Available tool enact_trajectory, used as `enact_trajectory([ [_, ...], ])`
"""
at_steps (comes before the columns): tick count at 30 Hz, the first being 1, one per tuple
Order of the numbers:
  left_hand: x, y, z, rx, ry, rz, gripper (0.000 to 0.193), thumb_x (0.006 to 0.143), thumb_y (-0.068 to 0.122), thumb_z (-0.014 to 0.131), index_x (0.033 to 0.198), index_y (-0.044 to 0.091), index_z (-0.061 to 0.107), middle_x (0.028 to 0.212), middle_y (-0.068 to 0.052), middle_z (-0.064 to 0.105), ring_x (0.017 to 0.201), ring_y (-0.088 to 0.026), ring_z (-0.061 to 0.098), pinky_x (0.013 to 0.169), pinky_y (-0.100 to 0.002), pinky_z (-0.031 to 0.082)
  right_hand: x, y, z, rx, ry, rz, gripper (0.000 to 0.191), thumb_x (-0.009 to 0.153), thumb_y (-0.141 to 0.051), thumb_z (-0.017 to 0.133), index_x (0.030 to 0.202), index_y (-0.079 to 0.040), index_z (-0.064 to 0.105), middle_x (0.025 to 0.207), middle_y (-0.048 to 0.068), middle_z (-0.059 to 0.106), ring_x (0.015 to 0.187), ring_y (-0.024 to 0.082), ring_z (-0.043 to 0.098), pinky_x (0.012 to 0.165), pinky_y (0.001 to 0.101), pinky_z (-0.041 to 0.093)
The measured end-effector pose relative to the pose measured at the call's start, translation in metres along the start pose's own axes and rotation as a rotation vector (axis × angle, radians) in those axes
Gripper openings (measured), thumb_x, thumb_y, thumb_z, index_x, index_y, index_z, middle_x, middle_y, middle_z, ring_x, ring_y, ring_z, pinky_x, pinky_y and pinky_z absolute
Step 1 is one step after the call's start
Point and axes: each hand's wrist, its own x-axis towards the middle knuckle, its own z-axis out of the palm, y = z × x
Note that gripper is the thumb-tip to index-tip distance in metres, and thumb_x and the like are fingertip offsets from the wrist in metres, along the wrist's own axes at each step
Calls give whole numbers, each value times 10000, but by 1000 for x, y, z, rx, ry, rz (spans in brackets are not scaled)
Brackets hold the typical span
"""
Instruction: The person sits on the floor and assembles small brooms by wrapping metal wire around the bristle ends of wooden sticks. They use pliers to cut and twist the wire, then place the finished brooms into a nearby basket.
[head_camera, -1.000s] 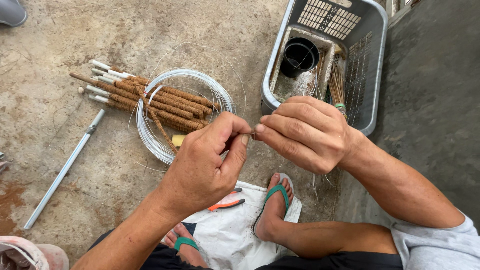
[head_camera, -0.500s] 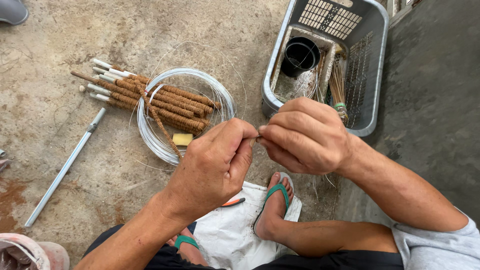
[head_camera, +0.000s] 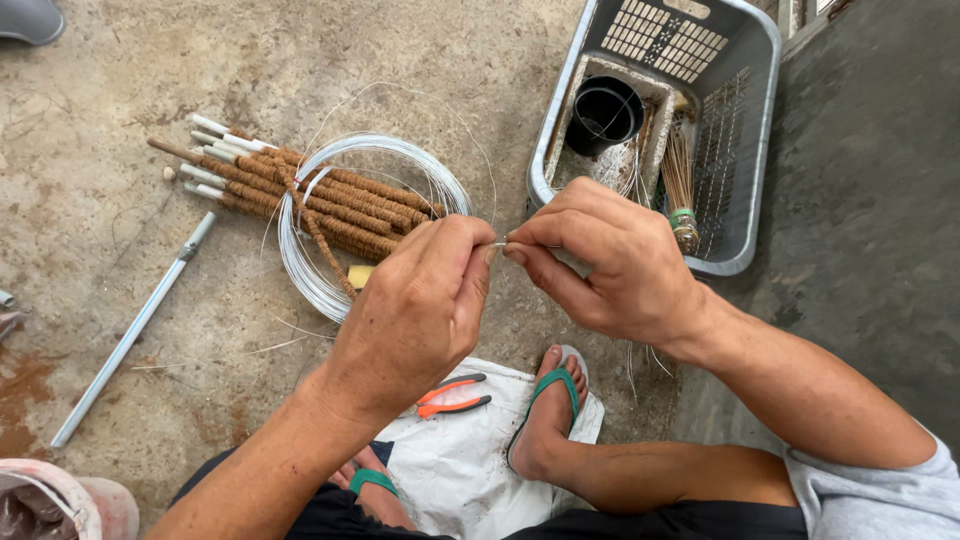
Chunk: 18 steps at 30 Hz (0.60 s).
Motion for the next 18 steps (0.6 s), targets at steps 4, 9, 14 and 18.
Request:
enact_trajectory([
  [4, 5, -2, -5, -50, -13, -25, 61, 1009, 26, 637, 1055, 18, 599, 900, -167, 661, 831, -358, 686, 697, -438, 517, -1, 7, -2, -99, 29, -174, 236, 932, -40, 830, 1112, 11, 685, 1029, 111, 697, 905, 264, 674, 745, 380, 565],
  [9, 8, -1, -8, -152, -23, -79, 36, 1000, 27, 641, 1023, 23, 614, 843, -139, 679, 742, -296, 712, 631, -389, 522, 6, 22, -7, -309, 61, -518, 219, 910, -46, 788, 1087, -2, 668, 1098, 168, 718, 989, 298, 704, 833, 402, 623],
  [14, 9, -1, -9, -200, -52, -136, 25, 989, 31, 651, 997, 23, 629, 784, -120, 672, 655, -236, 699, 588, -363, 510, 10, 22, -12, -375, 43, -650, 252, 886, -70, 790, 1118, -4, 716, 1093, 140, 693, 966, 273, 691, 873, 410, 633],
  [18, 6, 1, -7, -196, -42, -118, 40, 985, 24, 658, 1005, 19, 623, 817, -125, 676, 699, -242, 698, 615, -359, 518, 11, 20, -13, -410, 48, -680, 237, 878, -46, 798, 1104, 11, 756, 1076, 124, 693, 952, 258, 692, 869, 403, 640],
])
